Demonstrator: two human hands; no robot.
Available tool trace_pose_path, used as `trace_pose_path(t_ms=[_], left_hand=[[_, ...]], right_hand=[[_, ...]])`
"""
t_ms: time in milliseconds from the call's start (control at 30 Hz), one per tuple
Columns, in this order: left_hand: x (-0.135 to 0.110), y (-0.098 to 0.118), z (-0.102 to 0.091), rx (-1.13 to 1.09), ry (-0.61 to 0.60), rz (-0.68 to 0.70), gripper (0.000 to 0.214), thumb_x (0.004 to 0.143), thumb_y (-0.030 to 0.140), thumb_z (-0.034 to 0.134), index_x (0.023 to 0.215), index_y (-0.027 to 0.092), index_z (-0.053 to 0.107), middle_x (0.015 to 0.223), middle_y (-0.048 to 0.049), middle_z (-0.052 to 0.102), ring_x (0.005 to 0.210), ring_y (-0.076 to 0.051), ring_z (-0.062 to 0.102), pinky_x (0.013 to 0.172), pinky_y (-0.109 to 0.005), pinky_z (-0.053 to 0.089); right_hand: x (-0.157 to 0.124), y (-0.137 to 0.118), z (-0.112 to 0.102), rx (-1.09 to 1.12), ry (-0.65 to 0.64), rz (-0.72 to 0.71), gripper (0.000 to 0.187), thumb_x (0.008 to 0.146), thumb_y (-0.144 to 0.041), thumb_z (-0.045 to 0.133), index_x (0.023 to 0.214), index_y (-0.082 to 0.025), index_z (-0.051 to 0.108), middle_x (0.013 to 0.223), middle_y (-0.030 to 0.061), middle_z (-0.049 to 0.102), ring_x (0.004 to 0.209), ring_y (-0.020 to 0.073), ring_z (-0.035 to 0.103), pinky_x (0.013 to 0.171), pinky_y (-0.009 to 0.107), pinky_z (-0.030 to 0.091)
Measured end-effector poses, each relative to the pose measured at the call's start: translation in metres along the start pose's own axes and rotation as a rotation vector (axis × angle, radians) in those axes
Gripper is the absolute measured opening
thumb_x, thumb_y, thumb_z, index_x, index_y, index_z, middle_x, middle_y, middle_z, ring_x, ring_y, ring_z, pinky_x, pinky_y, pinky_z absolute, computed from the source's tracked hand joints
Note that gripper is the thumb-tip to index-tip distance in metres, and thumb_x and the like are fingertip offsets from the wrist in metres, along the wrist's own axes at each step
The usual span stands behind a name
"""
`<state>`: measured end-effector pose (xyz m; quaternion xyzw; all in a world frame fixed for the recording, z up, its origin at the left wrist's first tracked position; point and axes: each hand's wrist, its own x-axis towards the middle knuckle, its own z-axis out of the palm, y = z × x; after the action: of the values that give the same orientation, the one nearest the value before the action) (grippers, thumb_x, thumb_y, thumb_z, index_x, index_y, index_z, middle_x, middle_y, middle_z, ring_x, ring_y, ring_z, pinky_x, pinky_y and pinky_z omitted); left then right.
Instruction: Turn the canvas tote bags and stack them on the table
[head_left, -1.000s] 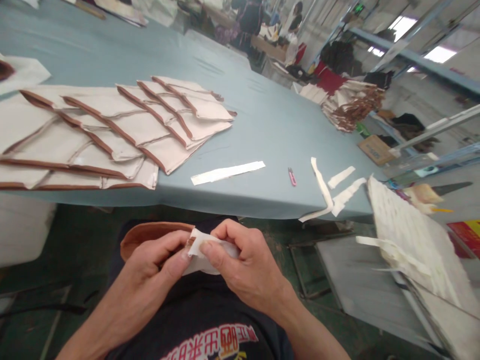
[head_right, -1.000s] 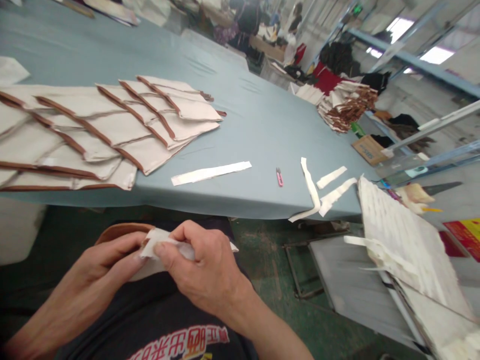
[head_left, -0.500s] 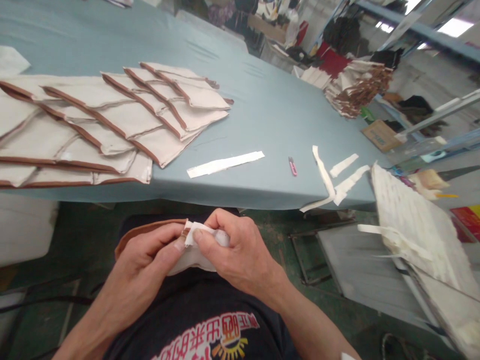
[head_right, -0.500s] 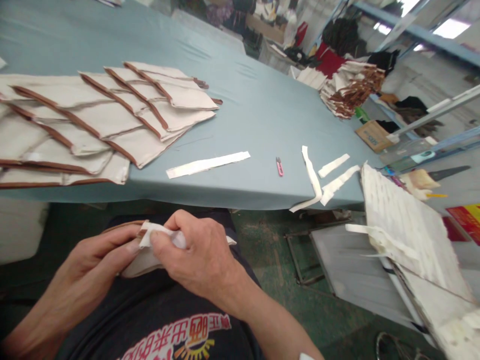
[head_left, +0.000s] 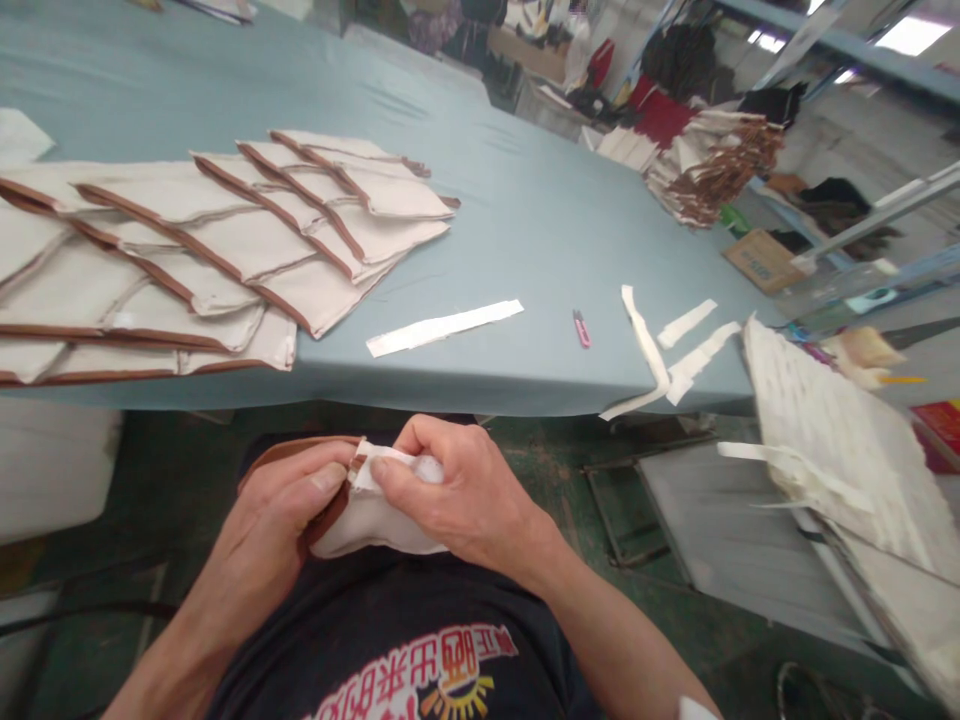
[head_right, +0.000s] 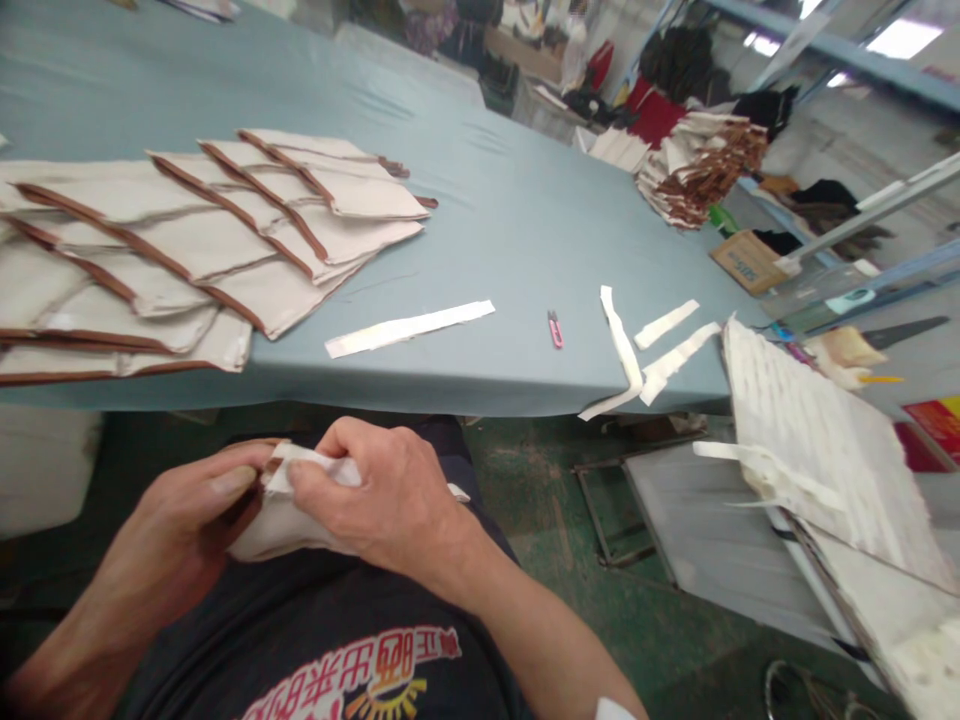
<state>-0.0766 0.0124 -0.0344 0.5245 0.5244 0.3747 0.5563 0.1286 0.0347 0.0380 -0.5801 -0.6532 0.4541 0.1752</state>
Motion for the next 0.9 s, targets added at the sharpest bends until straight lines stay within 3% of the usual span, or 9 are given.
trace_pose_path(t_ms=[133, 333, 433, 600, 733, 900], left_hand=[[-0.002, 0.011, 0.005, -0.129, -0.044, -0.03, 0.034, 0.094, 0.047, 0.07, 0.093, 0.021, 0.091, 0.095, -0.0044, 0.085, 0.077, -0.023, 0.073, 0.064, -0.025, 0.057], [-0.011, 0.03, 0.019, -0.099, 0.152, -0.033, 0.021, 0.082, 0.042, 0.08, 0.077, 0.023, 0.087, 0.079, -0.0011, 0.08, 0.067, -0.019, 0.065, 0.057, -0.023, 0.049], [-0.012, 0.027, 0.02, 0.007, 0.181, 0.036, 0.022, 0.084, 0.041, 0.077, 0.075, 0.023, 0.085, 0.083, -0.0012, 0.083, 0.07, -0.021, 0.069, 0.061, -0.024, 0.053], [-0.009, 0.021, 0.012, 0.138, 0.103, 0.13, 0.026, 0.091, 0.041, 0.069, 0.081, 0.022, 0.084, 0.081, -0.0042, 0.084, 0.072, -0.024, 0.077, 0.062, -0.025, 0.059], [-0.014, 0.024, 0.013, 0.237, 0.106, 0.207, 0.028, 0.096, 0.035, 0.061, 0.078, 0.024, 0.079, 0.074, 0.0004, 0.08, 0.067, -0.021, 0.074, 0.058, -0.024, 0.056], [-0.02, 0.023, 0.027, 0.342, 0.261, 0.207, 0.033, 0.101, 0.034, 0.055, 0.073, 0.025, 0.069, 0.065, 0.0044, 0.068, 0.066, -0.018, 0.067, 0.059, -0.027, 0.045]], right_hand=[[0.002, 0.002, -0.001, 0.03, -0.013, -0.027, 0.03, 0.097, -0.036, 0.076, 0.076, -0.022, 0.06, 0.07, -0.0065, 0.056, 0.066, 0.012, 0.046, 0.068, 0.028, 0.031], [0.003, 0.002, -0.001, 0.038, -0.039, -0.03, 0.031, 0.097, -0.038, 0.078, 0.076, -0.022, 0.06, 0.068, -0.0071, 0.054, 0.065, 0.0115, 0.044, 0.068, 0.028, 0.032], [0.004, 0.003, 0.0, 0.038, -0.045, -0.028, 0.033, 0.096, -0.038, 0.077, 0.075, -0.022, 0.059, 0.068, -0.0071, 0.053, 0.064, 0.0114, 0.044, 0.068, 0.028, 0.032], [0.005, 0.0, 0.002, -0.001, -0.056, 0.0, 0.036, 0.098, -0.042, 0.075, 0.074, -0.022, 0.059, 0.068, -0.0061, 0.054, 0.065, 0.0121, 0.044, 0.066, 0.028, 0.032], [0.005, -0.004, 0.006, -0.125, -0.017, 0.011, 0.04, 0.101, -0.046, 0.072, 0.072, -0.022, 0.059, 0.068, -0.0044, 0.055, 0.067, 0.0136, 0.046, 0.066, 0.03, 0.029], [0.005, -0.007, 0.018, -0.282, 0.065, 0.008, 0.041, 0.105, -0.047, 0.071, 0.074, -0.022, 0.059, 0.07, -0.0031, 0.058, 0.069, 0.0149, 0.049, 0.069, 0.033, 0.025]])
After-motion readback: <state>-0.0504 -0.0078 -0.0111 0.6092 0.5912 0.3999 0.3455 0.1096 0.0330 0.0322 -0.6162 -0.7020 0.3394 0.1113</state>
